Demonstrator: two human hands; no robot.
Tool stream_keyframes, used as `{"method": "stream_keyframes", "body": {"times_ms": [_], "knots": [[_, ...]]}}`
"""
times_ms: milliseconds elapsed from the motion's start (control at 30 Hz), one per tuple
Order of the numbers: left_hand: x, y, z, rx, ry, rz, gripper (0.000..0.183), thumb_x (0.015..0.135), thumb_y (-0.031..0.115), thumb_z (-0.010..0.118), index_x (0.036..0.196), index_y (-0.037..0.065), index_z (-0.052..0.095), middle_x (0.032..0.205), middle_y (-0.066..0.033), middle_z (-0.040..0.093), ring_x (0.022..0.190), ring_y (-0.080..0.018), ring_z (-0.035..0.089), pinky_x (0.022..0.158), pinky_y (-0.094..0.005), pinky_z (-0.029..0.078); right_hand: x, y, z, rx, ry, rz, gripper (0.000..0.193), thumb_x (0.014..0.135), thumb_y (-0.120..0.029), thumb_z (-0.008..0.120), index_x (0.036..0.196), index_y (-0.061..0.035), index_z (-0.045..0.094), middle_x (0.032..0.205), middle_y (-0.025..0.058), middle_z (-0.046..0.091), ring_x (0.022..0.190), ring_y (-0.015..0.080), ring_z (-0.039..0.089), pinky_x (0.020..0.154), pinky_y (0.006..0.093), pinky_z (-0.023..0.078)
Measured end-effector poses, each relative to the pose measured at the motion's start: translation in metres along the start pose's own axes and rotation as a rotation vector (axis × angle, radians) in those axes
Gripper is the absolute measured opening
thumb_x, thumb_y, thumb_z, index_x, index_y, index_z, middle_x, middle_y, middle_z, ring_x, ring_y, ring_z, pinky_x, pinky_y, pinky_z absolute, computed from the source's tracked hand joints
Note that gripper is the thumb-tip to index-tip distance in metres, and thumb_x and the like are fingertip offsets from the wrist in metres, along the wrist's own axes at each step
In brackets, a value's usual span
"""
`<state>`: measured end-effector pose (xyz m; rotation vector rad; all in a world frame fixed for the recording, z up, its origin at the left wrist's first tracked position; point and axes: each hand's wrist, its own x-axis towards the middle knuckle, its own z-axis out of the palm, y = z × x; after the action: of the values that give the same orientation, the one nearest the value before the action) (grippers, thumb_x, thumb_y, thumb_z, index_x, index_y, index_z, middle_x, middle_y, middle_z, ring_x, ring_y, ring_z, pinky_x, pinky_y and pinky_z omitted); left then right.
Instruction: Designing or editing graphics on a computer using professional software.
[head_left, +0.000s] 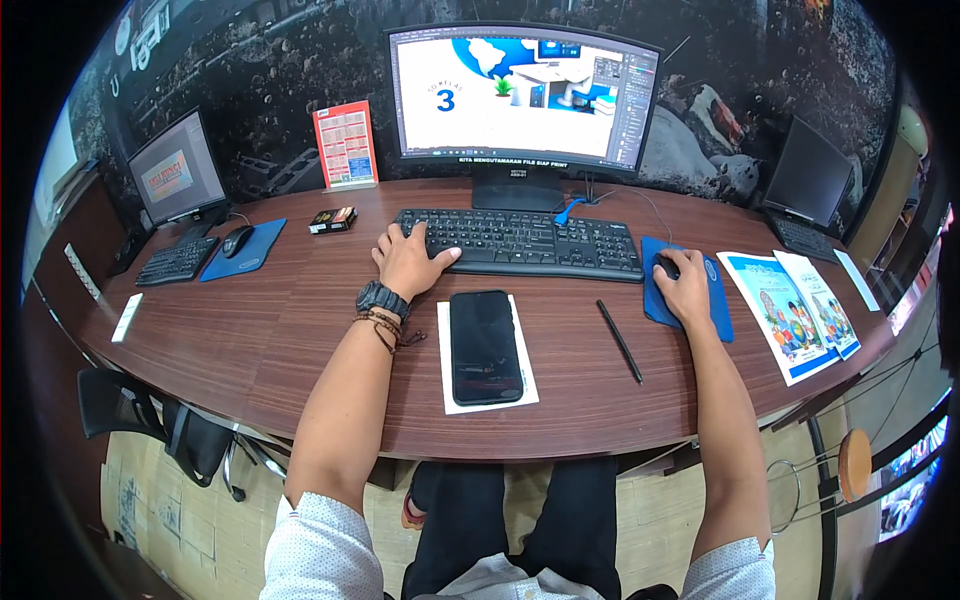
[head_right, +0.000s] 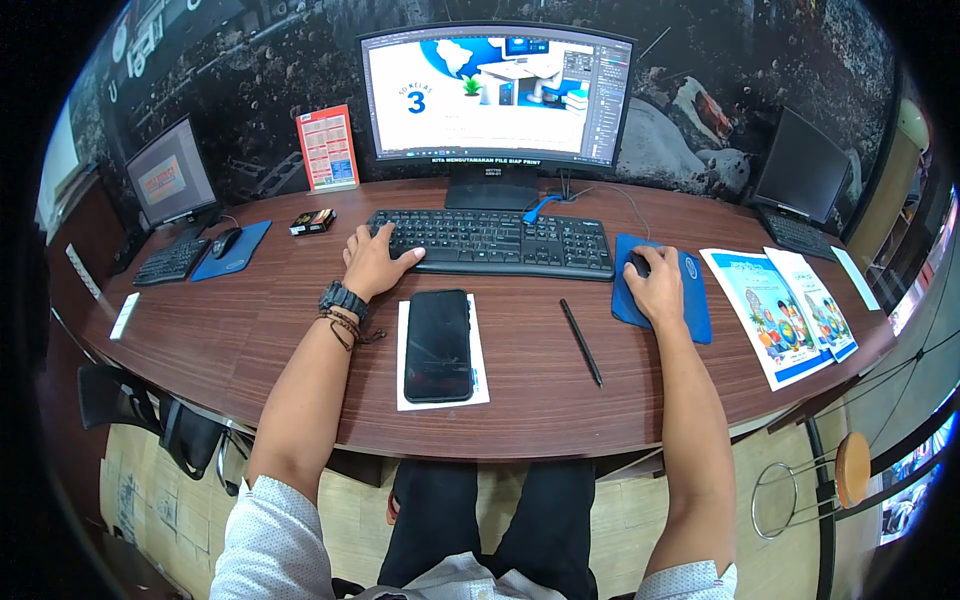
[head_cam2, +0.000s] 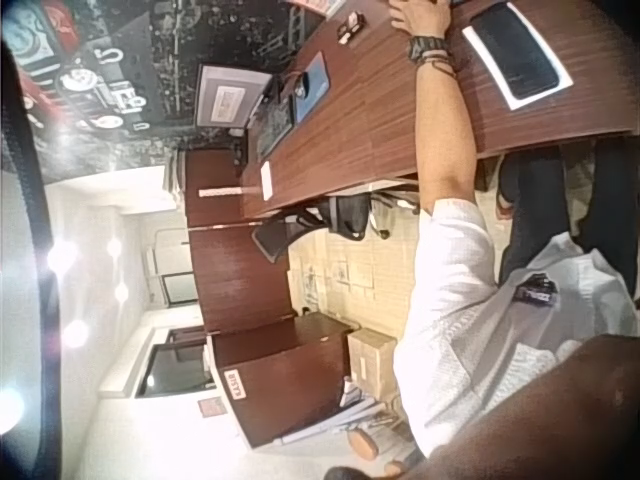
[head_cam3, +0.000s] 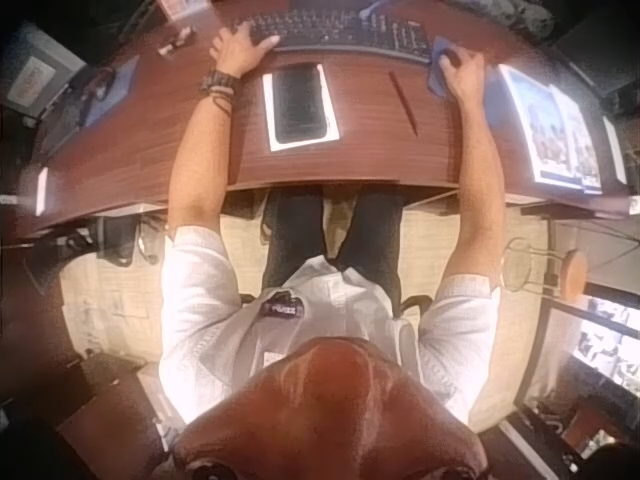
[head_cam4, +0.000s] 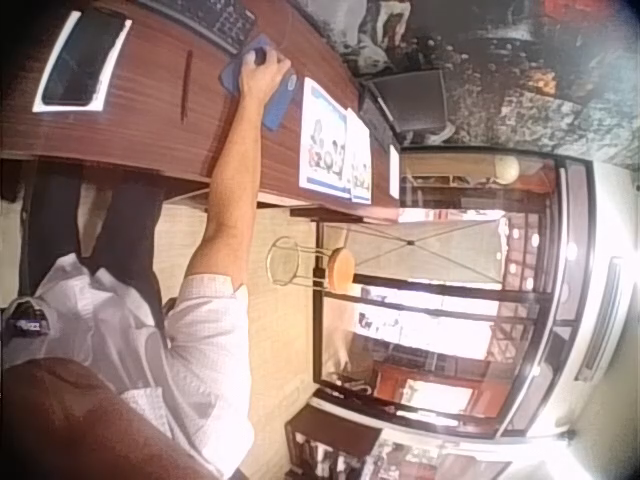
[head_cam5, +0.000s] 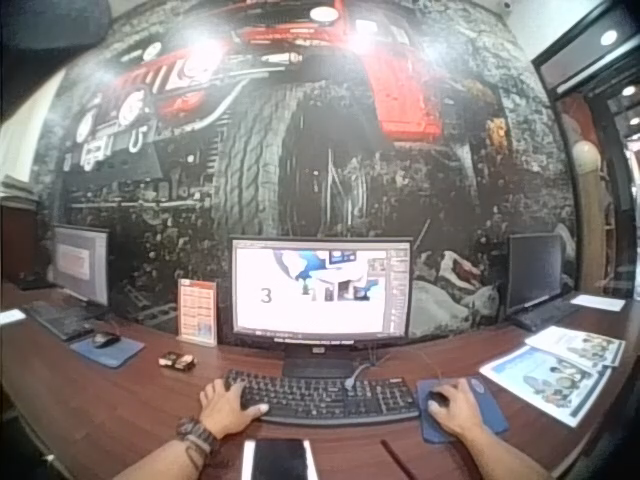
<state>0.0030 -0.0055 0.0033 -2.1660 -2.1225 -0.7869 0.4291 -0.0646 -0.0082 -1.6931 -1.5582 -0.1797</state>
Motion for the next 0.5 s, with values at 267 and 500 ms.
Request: {"method": "stream_keyframes", "body": {"times_ms": [267,500], "knots": [[-0.0003,0.0005,-0.0004,0.009,-0.006,0.000,0.084,0.083,0.062,0.067,0.141,0.004,0.049,0.140,-0.0289,0.041,0.133,-0.0458,0.034,0.111,-0.0618,0.024,-0.0013,-0.0050,-0.0023,-0.008,-0.004,0.016,0.035,0.081,-0.024,0.069,0.112,-0.0073,0.070,0.120,0.0190,0.057,0.111,0.0375,0.059,0.096,0.0439,0.048],[-0.0001,0.0017,-0.0029,-0.003,-0.029,-0.012,0.085,0.083,0.062,0.067,0.142,0.004,0.048,0.141,-0.0290,0.039,0.135,-0.0456,0.032,0.112,-0.0608,0.021,-0.0008,-0.0044,-0.0025,-0.017,-0.025,0.029,0.036,0.081,-0.024,0.068,0.113,-0.0076,0.069,0.122,0.0188,0.056,0.113,0.0374,0.058,0.098,0.0438,0.047]]}}
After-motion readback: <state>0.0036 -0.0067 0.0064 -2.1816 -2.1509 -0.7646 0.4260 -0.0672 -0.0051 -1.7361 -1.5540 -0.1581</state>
